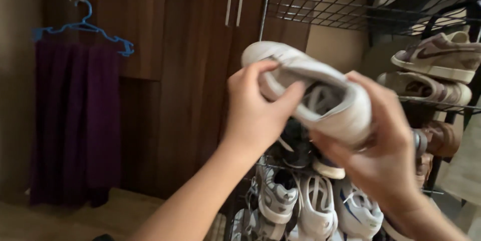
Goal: Organize and arrange various shoes on a wire shoe rack.
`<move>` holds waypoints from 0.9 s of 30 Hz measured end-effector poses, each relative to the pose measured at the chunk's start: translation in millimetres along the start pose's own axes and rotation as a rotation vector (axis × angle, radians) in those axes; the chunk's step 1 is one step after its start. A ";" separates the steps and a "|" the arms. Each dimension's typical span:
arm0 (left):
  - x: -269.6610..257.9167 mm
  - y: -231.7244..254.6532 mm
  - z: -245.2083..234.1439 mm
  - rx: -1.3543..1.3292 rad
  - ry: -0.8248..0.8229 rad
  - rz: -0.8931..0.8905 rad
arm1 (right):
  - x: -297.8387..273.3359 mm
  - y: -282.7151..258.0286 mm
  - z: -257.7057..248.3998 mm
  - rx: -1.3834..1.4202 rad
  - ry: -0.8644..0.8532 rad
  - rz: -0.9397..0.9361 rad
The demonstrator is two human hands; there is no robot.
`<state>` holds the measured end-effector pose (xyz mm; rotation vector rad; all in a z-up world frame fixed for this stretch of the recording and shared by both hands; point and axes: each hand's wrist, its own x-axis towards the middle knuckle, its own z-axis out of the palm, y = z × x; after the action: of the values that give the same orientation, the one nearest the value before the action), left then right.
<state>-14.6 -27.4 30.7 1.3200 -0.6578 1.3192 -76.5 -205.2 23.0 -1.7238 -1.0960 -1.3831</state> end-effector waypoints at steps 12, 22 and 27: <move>62.4 -29.4 167.4 -0.188 -0.127 -0.028 | 56.8 75.1 -95.8 -0.473 -0.038 -0.238; 90.8 -114.8 291.7 -0.332 -0.290 -0.330 | 93.7 197.0 -152.1 -0.587 -0.196 -0.154; 97.1 -129.9 341.3 -0.314 -0.361 -0.527 | 106.9 232.0 -176.7 -0.515 -0.253 -0.066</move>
<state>234.8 -281.2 157.8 1.3579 -0.6678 0.5339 68.3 -438.6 168.0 -2.2978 -0.9873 -1.6213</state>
